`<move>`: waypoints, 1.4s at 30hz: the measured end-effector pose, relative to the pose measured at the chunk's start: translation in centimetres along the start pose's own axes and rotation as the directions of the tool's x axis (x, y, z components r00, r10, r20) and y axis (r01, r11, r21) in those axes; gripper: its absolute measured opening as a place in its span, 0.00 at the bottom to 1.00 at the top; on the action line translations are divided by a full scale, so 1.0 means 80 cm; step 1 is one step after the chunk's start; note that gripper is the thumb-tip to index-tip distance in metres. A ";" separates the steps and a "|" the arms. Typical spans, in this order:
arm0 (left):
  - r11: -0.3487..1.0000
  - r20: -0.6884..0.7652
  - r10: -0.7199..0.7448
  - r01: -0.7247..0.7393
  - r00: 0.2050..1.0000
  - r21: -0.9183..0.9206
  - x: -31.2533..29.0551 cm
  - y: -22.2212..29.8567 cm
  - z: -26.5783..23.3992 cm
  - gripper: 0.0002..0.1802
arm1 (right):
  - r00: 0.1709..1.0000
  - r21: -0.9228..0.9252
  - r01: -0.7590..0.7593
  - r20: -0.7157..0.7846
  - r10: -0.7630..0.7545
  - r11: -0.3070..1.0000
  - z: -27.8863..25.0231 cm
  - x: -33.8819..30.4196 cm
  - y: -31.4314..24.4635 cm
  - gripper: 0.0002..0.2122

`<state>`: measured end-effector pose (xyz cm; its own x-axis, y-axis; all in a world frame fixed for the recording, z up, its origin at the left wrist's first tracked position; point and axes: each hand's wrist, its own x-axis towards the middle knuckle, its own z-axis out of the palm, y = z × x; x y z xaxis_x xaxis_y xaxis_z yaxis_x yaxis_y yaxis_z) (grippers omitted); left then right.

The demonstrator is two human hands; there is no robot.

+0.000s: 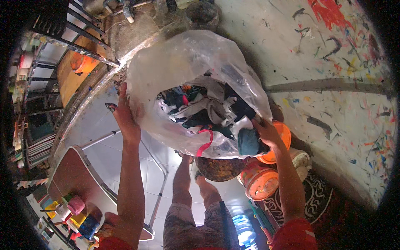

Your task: The person picks up a garment from a large plastic bag, sets it on a table with several containers of ink, and then uses a cloth to wipe down a black container and a tool.

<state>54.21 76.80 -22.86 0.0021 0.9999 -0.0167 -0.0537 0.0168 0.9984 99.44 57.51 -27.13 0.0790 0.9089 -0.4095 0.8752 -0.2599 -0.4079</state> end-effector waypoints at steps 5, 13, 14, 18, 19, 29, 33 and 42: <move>0.936 -0.028 0.130 -0.113 0.991 0.332 -0.003 0.010 0.044 0.41 | 0.928 -0.387 -0.289 0.110 0.355 0.876 0.030 0.002 -0.021 0.29; 0.984 0.061 -0.113 0.120 0.992 -0.133 -0.006 0.003 0.010 0.32 | 0.938 -0.281 -0.197 0.225 0.264 0.939 -0.027 0.041 -0.170 0.33; 0.991 0.044 -0.084 0.088 0.995 -0.097 -0.006 -0.003 0.012 0.32 | 0.952 -0.236 -0.204 0.180 0.249 0.950 -0.021 0.056 -0.173 0.34; 0.991 0.056 -0.091 0.096 0.994 -0.091 -0.008 0.003 0.018 0.33 | 0.926 -0.222 -0.261 0.219 0.309 0.940 0.053 0.165 -0.133 0.33; 0.990 0.062 -0.095 0.101 0.993 -0.095 -0.009 0.005 0.017 0.33 | 0.884 -0.240 -0.297 0.296 0.361 0.924 0.066 0.187 -0.130 0.32; 0.955 0.132 -0.235 0.254 0.963 -0.154 -0.044 0.018 0.028 0.42 | 0.960 -0.146 -0.265 0.050 0.275 0.953 0.177 0.205 0.075 0.31; 0.969 -0.024 -0.247 0.247 0.969 -0.030 -0.094 0.064 -0.023 0.42 | 0.962 0.094 -0.275 0.025 0.273 0.957 0.093 0.119 -0.093 0.30; 0.995 -0.085 0.024 -0.016 0.996 0.103 -0.285 0.177 0.030 0.41 | 0.881 -0.055 0.009 -0.471 -0.033 0.998 -0.021 -0.150 -0.132 0.25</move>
<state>55.80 54.26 -8.20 -0.0838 0.9965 0.0031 0.0497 0.0011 0.9988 90.03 49.92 -16.54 0.2653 0.9634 0.0374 0.9006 -0.2338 -0.3664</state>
